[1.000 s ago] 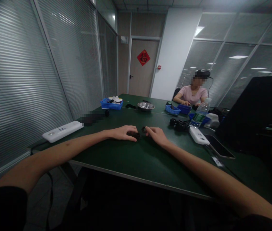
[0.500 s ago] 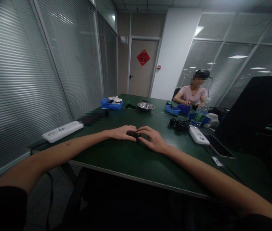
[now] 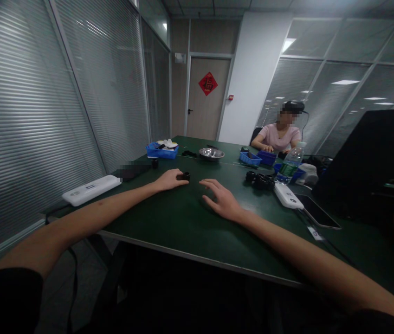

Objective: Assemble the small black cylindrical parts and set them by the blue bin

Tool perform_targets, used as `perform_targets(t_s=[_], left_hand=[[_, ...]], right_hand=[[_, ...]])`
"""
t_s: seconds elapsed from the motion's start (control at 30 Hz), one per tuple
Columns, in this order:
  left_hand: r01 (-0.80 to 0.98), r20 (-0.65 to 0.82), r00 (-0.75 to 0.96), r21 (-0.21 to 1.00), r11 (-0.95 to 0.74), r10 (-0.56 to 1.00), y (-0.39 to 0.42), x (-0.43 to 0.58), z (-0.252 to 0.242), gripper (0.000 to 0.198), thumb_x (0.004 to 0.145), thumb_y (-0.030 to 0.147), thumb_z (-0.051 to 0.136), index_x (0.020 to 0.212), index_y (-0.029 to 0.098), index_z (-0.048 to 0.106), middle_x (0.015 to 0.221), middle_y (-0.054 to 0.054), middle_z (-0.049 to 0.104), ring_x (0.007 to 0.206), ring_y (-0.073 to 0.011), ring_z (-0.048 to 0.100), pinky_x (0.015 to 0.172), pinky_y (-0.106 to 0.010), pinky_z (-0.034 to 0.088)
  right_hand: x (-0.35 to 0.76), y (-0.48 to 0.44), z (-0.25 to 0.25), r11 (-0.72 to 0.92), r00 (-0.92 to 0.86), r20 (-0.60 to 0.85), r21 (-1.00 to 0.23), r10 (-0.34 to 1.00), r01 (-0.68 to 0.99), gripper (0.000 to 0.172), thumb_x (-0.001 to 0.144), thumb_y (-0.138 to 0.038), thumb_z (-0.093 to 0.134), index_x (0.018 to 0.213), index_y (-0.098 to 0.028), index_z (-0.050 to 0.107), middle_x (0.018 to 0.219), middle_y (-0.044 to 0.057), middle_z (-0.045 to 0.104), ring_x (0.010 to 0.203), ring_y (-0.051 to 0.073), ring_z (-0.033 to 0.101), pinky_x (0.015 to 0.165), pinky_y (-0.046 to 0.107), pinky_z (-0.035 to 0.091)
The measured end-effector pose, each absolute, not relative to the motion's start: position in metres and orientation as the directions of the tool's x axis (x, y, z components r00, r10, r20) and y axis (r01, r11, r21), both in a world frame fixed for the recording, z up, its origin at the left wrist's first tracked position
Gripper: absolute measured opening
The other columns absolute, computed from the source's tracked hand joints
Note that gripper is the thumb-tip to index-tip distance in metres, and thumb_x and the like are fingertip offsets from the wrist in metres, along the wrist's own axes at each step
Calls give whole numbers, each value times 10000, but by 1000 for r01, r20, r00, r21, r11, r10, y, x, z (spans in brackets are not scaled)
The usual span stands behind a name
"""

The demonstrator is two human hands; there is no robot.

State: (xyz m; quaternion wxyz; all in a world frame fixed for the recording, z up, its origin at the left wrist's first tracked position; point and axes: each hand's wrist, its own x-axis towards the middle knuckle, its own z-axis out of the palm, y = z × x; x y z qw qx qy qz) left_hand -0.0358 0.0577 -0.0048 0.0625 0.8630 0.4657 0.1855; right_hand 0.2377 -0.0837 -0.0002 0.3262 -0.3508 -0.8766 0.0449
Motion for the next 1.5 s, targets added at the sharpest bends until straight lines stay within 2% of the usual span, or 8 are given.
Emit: perform_targets(t_s=[0.23,0.4,0.63,0.8,1.1,1.23,1.33,1.5], left_hand=[[950,223,110,264,-169,968,97,-85,-2,509,959,582,571,1160,134,705,1196,-198,715,1054,-326,704,839,-382,541],[967,238,24,243,-83,971,101,-92,-1,556,956,634,565,1168,141,711,1250,-213,699,1142,-354,683,905,-419,549],[975,278,43,198,-101,960,97,-92,5,643,932,679,584,1147,89,720,1226,-251,687,1139,-385,676,909,-439,547],[981,317,153,62,-181,936,90,-92,10,584,992,589,542,1165,57,710,1176,-258,690,1087,-372,683,899,-447,547],[945,280,313,0,-326,907,88,-81,-1,370,1012,422,534,1240,196,717,1194,-165,718,1129,-328,677,989,-448,516],[956,276,275,17,-291,921,87,-87,0,361,1004,358,517,1211,161,738,1197,-205,715,1148,-360,672,1001,-482,506],[954,281,268,55,-294,922,83,-88,3,335,991,358,537,1161,178,762,1171,-178,730,1123,-335,679,1000,-459,507],[926,384,256,164,-339,887,58,-73,35,378,1027,399,485,1187,187,754,1070,-122,751,1002,-253,687,934,-379,507]], right_hand=[[238,-82,-3,766,-568,536,-279,625,579,419,1030,-290,536,1448,-289,530,1456,114,536,1249,293,610,952,472,617],[238,-82,-2,768,-580,524,-273,623,579,395,1028,-275,533,1423,-285,553,1438,115,543,1254,290,606,972,487,611],[238,-83,0,770,-592,512,-264,623,581,344,1027,-278,536,1366,-264,594,1420,122,553,1241,285,612,989,486,598],[238,-83,0,773,-606,502,-239,617,588,328,1029,-269,523,1347,-256,601,1400,121,567,1220,275,624,1000,472,586],[246,-70,-8,680,-503,557,-160,660,715,265,1006,-217,510,1215,-238,672,1249,93,664,1093,249,666,956,411,557],[272,-53,-1,503,-332,629,-109,703,858,237,983,-237,516,1120,-231,709,1105,82,699,952,251,674,853,397,558],[306,-44,13,262,-191,677,-4,711,965,272,998,-271,479,1117,-203,714,1110,120,697,1030,296,643,867,416,534],[367,-41,37,-151,47,563,140,825,979,346,979,-386,492,1077,-146,721,1127,202,683,1060,366,610,789,430,513]])
